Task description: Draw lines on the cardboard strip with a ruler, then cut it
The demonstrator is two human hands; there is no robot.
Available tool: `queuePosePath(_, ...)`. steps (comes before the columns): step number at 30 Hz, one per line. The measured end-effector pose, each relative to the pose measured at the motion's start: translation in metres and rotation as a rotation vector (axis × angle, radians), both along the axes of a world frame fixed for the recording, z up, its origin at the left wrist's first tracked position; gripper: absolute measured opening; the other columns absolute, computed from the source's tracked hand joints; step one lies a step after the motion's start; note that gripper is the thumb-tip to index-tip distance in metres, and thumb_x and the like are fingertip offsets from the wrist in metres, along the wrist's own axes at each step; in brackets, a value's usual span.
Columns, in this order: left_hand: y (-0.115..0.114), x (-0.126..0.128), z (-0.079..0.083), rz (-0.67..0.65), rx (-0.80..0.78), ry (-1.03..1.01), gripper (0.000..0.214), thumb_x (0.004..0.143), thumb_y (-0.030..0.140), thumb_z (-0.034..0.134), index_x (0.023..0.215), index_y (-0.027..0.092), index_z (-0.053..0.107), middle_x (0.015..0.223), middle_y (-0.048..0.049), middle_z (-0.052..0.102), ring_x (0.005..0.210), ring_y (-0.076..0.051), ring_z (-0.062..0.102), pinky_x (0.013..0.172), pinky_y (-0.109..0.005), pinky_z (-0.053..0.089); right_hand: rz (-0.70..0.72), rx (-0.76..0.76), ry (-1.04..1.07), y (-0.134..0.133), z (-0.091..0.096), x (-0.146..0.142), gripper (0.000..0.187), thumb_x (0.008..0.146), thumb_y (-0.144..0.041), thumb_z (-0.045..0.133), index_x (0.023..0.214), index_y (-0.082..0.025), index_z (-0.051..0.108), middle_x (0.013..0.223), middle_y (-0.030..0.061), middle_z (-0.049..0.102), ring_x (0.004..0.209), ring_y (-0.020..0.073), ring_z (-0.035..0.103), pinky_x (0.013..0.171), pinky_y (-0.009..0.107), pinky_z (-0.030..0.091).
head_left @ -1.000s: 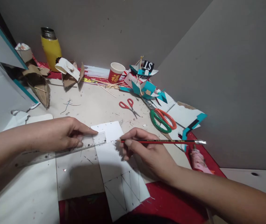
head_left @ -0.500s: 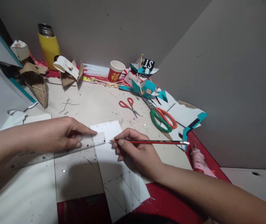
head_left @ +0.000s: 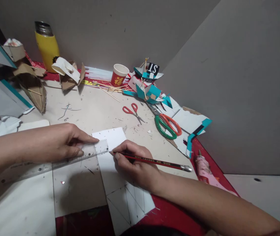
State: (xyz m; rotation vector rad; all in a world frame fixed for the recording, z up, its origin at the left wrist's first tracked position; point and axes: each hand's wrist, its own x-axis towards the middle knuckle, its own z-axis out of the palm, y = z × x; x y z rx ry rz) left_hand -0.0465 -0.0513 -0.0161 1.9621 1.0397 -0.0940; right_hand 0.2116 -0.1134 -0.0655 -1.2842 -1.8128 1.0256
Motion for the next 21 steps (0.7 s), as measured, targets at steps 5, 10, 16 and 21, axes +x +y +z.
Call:
queuePosePath(5, 0.0007, 0.0019, 0.0010, -0.011, 0.005, -0.017, 0.056, 0.082, 0.029, 0.060, 0.137, 0.032, 0.067, 0.099, 0.0005, 0.079, 0.079, -0.019, 0.068, 0.069, -0.023, 0.049, 0.014, 0.007, -0.033, 0.0006, -0.0012, 0.0003, 0.008, 0.081, -0.016, 0.059, 0.081, -0.021, 0.065, 0.069, -0.0022, 0.063, 0.061, 0.0117, 0.053, 0.058, 0.028, 0.043)
queuePosePath(10, -0.0015, 0.0013, -0.0005, -0.007, 0.021, -0.019, 0.054, 0.082, 0.027, 0.059, 0.136, 0.033, 0.068, 0.104, 0.0004, 0.080, 0.083, -0.019, 0.069, 0.072, -0.023, 0.050, 0.013, 0.027, -0.061, 0.0008, -0.0002, -0.0002, 0.008, 0.081, -0.018, 0.059, 0.081, -0.022, 0.066, 0.068, -0.0023, 0.062, 0.059, 0.0117, 0.051, 0.057, 0.028, 0.043)
queuePosePath(16, 0.0001, 0.0020, 0.0001, -0.005, 0.008, -0.047, 0.054, 0.081, 0.027, 0.060, 0.133, 0.031, 0.070, 0.090, 0.0018, 0.079, 0.072, -0.017, 0.066, 0.065, -0.021, 0.049, 0.017, 0.049, -0.056, 0.0011, -0.0002, -0.0013, 0.009, 0.082, -0.017, 0.059, 0.082, -0.022, 0.067, 0.070, -0.0021, 0.064, 0.060, 0.0116, 0.053, 0.059, 0.028, 0.044)
queuePosePath(21, -0.0060, -0.0036, -0.0022, 0.101, 0.040, -0.066, 0.047, 0.087, 0.026, 0.054, 0.131, 0.026, 0.071, 0.083, 0.0050, 0.077, 0.065, -0.012, 0.062, 0.059, -0.016, 0.044, 0.007, 0.059, -0.059, 0.0011, -0.0006, -0.0028, 0.011, 0.081, -0.015, 0.058, 0.081, -0.021, 0.067, 0.071, -0.0015, 0.066, 0.062, 0.0117, 0.056, 0.061, 0.027, 0.045)
